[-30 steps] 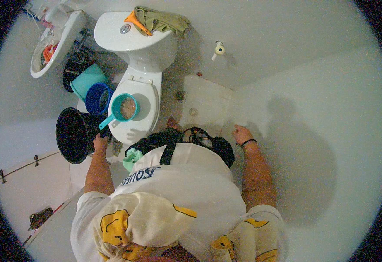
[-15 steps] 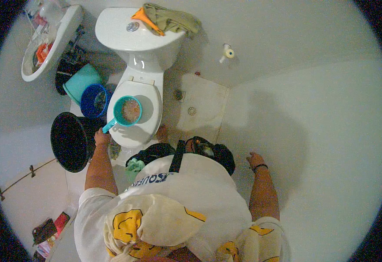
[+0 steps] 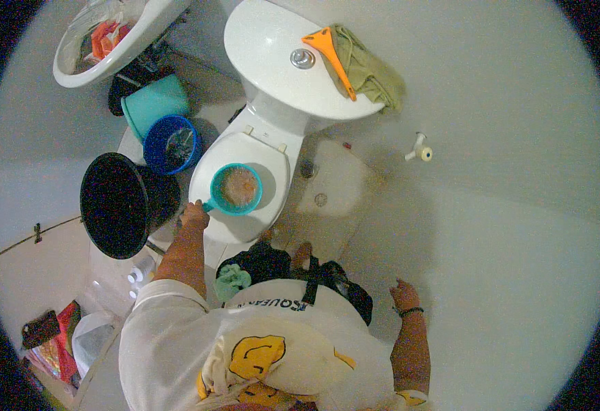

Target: The person prepares a cleaning solution by pouring liquid from a bottle into a cup, then uses a sponge to scrub the tiled walls of a bathroom. The person repeatedly scrubs different sections of the wall while holding the cup.

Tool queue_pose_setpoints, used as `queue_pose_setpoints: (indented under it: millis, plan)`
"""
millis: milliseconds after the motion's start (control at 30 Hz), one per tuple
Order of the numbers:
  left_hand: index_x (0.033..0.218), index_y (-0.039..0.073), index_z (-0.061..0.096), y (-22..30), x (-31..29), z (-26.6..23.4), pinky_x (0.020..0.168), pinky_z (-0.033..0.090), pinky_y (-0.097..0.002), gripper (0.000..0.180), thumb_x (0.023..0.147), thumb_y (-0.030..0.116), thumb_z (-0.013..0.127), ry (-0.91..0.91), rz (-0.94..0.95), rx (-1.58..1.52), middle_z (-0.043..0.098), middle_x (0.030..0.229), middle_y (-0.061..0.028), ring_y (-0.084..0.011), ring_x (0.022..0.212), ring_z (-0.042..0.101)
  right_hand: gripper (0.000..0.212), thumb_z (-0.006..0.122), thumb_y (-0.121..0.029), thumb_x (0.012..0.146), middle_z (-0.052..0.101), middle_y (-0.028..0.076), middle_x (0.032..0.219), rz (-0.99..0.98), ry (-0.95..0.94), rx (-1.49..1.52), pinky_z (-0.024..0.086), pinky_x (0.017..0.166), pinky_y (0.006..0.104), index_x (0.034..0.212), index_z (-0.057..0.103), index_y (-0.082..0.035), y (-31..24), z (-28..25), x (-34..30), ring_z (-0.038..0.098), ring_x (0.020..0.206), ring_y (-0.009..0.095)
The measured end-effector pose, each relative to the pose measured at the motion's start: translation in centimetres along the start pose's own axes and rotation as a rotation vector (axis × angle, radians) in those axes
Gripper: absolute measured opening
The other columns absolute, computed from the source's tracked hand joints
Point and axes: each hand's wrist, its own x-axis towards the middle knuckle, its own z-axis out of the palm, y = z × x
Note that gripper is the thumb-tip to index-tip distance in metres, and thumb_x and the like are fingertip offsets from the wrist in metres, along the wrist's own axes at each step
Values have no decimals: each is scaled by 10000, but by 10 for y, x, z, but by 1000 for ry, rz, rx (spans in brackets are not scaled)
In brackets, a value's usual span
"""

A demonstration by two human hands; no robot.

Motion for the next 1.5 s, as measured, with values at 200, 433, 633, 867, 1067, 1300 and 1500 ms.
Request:
queue_pose_setpoints:
  millis: [200,433,633,867,1067,1300,1500]
  plan:
    - [1060,126,485,1,1,11,860,358,-426,278,786,168,469,-51,62,-85,451,1114,-99,-264,1033,463,437,527,-269,746,540,145,1047,253,-93,147,391,853,333,1115,475,-40,-11,-17,-16,489,996,261]
    - [1098,135,459,4,-18,8,879,331,-425,317,781,149,474,-82,37,-192,437,1124,-102,-258,1059,436,458,517,-296,758,511,129,1100,27,-70,17,358,892,341,1130,461,-35,2,-11,-9,470,1010,276]
    - [1178,157,395,-6,-20,14,888,322,-432,434,755,187,487,30,-17,-339,404,1151,-122,-270,1073,420,455,506,-317,769,460,157,1155,-28,-47,38,342,906,357,1148,452,-72,11,-14,25,445,1039,274]
    - [1221,136,353,-77,-72,55,897,339,-398,553,701,194,532,200,-293,-634,371,1194,-164,-313,1091,396,458,538,-232,760,459,172,1142,-332,77,-186,338,905,369,1167,415,-60,-75,-84,63,420,1056,316]
    - [1238,108,328,-137,-121,97,927,323,-367,604,685,208,552,211,-386,-616,320,1231,-223,-338,1109,372,488,534,-171,739,401,237,1157,-817,368,-189,313,910,406,1185,379,-46,-191,-138,93,382,1067,363]
    - [1213,90,350,-154,-62,84,919,329,-370,576,679,182,546,220,-190,-710,338,1207,-242,-355,1084,386,526,555,-129,695,384,238,1159,-1133,709,-250,305,919,412,1184,381,-42,-360,-175,82,359,1086,363]
    - [1204,15,329,-120,66,43,919,329,-398,535,724,166,511,295,49,-809,377,1190,-221,-368,1097,363,603,589,-133,653,351,235,1199,-921,954,-500,275,943,410,1204,361,-50,-470,-205,127,338,1110,363]
